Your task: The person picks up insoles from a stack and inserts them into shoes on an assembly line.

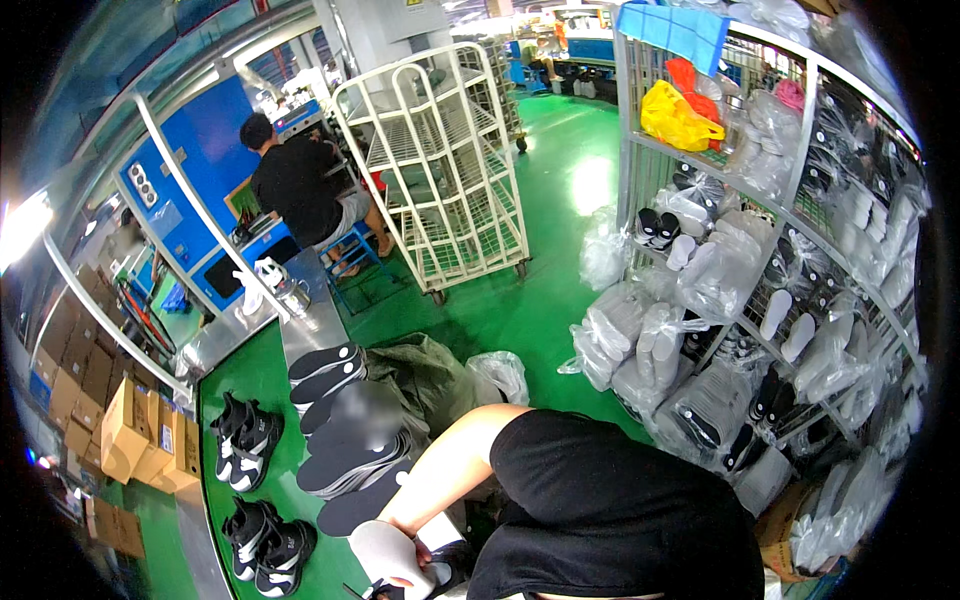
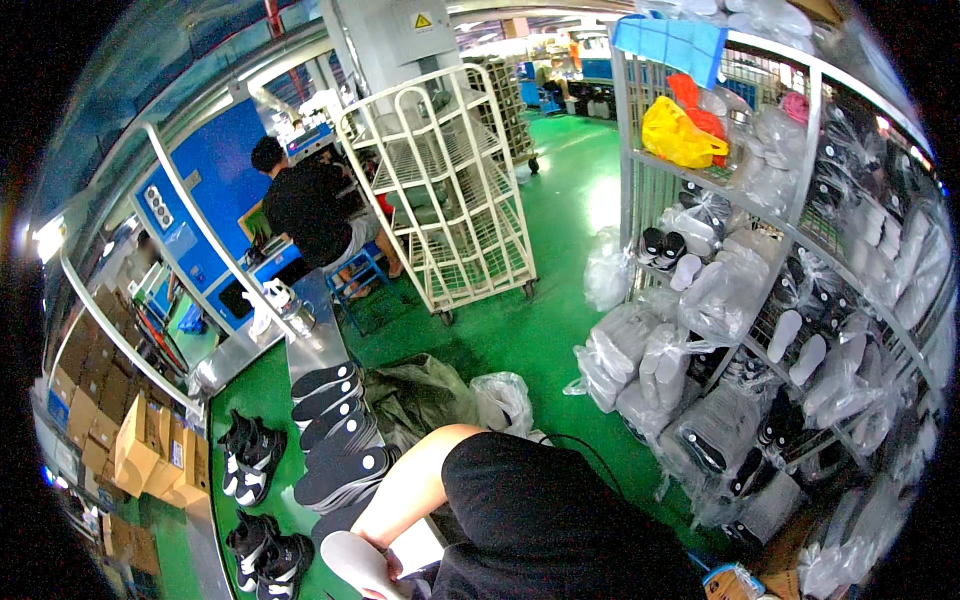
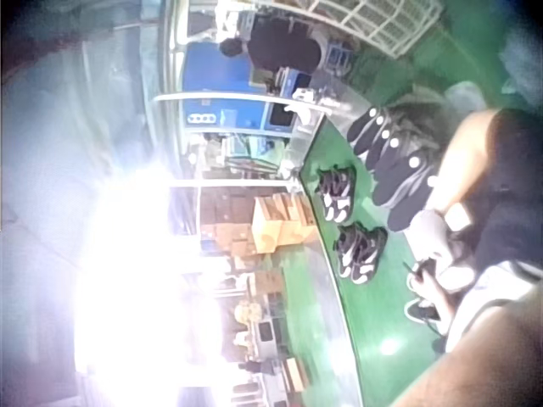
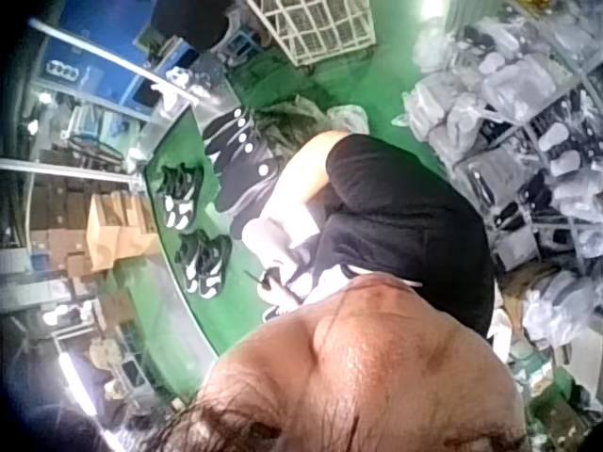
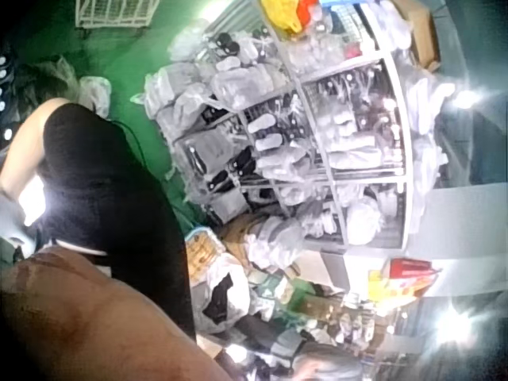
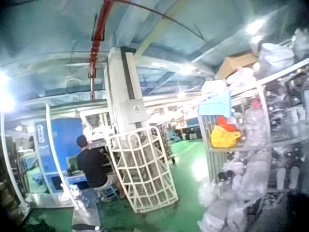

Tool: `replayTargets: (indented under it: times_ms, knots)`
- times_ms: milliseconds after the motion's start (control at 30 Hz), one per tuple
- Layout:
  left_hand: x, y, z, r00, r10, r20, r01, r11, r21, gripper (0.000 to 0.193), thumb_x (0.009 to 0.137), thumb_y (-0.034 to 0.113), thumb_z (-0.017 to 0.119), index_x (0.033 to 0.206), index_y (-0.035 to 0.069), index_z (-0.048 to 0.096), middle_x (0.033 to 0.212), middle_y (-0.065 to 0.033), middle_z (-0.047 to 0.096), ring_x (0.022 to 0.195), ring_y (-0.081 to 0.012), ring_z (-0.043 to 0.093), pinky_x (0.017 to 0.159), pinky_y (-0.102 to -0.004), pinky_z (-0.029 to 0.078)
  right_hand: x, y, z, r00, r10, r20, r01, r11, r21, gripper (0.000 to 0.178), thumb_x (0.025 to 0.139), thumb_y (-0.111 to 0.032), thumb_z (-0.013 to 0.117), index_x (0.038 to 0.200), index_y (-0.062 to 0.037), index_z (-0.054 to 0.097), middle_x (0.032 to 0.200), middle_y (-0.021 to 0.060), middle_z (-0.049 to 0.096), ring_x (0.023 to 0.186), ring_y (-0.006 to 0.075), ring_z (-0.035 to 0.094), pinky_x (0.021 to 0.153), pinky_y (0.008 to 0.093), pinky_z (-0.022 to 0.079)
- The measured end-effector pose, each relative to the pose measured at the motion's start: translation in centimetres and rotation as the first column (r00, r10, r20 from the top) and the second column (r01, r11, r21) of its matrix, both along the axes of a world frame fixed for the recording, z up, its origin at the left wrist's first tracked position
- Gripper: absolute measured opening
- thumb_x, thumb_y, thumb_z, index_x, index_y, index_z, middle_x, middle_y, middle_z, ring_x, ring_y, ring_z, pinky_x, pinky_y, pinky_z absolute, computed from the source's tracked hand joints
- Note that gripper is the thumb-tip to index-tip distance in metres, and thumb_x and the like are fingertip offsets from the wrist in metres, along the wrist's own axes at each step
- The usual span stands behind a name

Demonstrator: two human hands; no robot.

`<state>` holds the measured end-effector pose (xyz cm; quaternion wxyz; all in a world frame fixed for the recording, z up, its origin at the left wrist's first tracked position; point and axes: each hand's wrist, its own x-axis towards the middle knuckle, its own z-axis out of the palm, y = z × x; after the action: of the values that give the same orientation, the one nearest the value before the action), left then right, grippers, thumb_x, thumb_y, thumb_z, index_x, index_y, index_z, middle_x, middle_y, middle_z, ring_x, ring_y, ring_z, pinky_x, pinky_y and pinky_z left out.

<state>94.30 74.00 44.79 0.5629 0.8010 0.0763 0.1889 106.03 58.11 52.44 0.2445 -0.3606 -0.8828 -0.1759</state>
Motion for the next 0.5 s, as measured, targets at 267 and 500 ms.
replayTargets:
  times_ms: [267, 500]
  knots:
    - [-0.9, 1.3, -1.1, 0.998, -0.048, 0.035, 0.047, 0.998, 0.036, 0.026, 0.073, 0.007, 0.055, 0.096, -0.004, 0.050, 0.087, -0.0130, 0.055, 0.082, -0.0252, 0.052, 0.078, -0.0339, 0.041, -1.1, 1.0, -2.0, 0.903, -0.428, 0.040, 0.428, 0.904, 0.025, 0.019, 0.071, -0.033, 0.062, 0.064, -0.0146, 0.062, 0.053, 0.0020, 0.052, 0.045, 0.0229, 0.047, 0.043, 0.0363, 0.034]
    - [0.3, 2.1, -1.3, 0.998, 0.061, -0.028, -0.059, 0.996, 0.061, 0.025, 0.074, 0.010, 0.056, 0.093, -0.004, 0.051, 0.083, -0.0120, 0.056, 0.078, -0.0247, 0.053, 0.077, -0.0334, 0.041, 1.7, -0.5, -0.4, 0.400, -0.731, -0.553, -0.605, 0.242, -0.758, 0.021, 0.073, -0.027, 0.058, 0.075, -0.0060, 0.060, 0.055, 0.0082, 0.054, 0.043, 0.0165, 0.051, 0.040, 0.0307, 0.046]
